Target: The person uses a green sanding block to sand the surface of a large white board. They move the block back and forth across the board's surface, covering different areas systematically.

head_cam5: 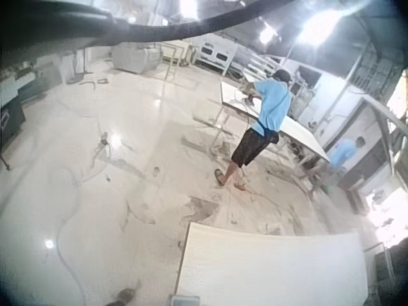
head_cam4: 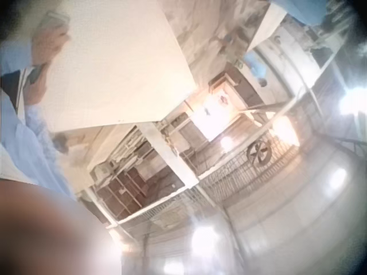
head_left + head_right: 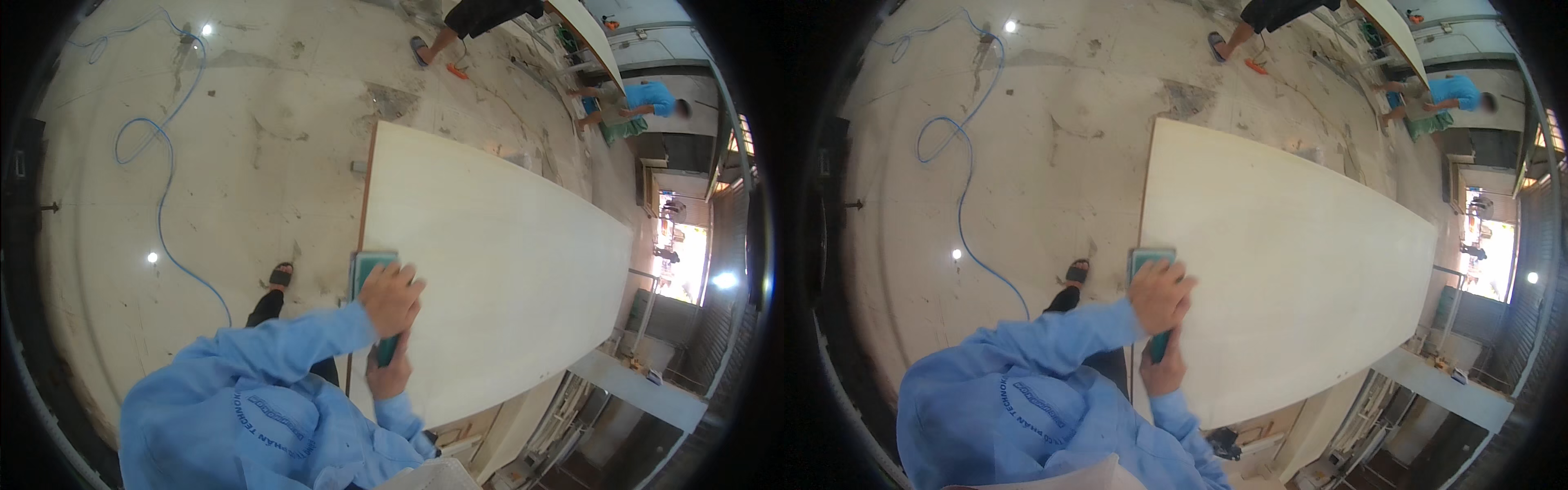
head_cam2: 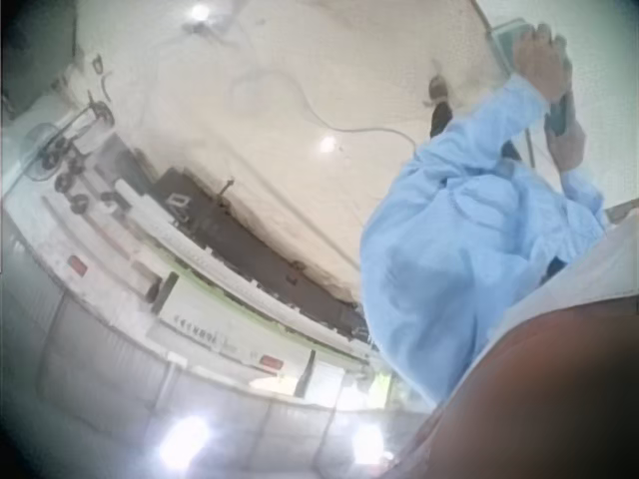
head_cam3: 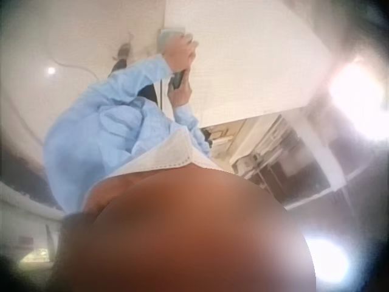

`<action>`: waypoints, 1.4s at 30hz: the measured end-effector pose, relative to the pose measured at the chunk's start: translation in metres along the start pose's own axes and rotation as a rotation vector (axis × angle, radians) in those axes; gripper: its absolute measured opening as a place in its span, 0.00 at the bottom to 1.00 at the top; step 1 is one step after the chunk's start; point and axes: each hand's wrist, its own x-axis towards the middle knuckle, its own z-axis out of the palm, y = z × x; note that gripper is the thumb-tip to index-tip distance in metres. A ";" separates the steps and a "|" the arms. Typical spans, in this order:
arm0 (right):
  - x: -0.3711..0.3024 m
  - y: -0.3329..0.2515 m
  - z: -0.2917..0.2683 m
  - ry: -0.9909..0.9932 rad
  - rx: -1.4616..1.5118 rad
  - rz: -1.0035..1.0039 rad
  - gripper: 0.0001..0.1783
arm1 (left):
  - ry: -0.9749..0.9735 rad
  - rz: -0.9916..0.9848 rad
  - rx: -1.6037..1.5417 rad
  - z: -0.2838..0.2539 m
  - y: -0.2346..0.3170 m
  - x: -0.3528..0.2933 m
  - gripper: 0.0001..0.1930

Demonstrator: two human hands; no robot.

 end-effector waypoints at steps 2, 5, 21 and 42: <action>0.064 0.006 0.005 0.022 -0.009 -0.089 0.49 | 0.038 0.025 0.040 0.003 -0.029 0.057 0.08; 0.173 0.005 0.008 0.043 -0.062 -0.179 0.51 | 0.034 -0.016 0.213 0.007 -0.065 0.157 0.11; 0.040 -0.004 -0.005 -0.021 0.044 -0.070 0.46 | 0.075 -0.001 0.070 -0.001 -0.015 0.024 0.07; 0.259 -0.034 0.016 0.018 -0.032 -0.233 0.48 | 0.307 -0.044 0.069 -0.023 -0.109 0.224 0.07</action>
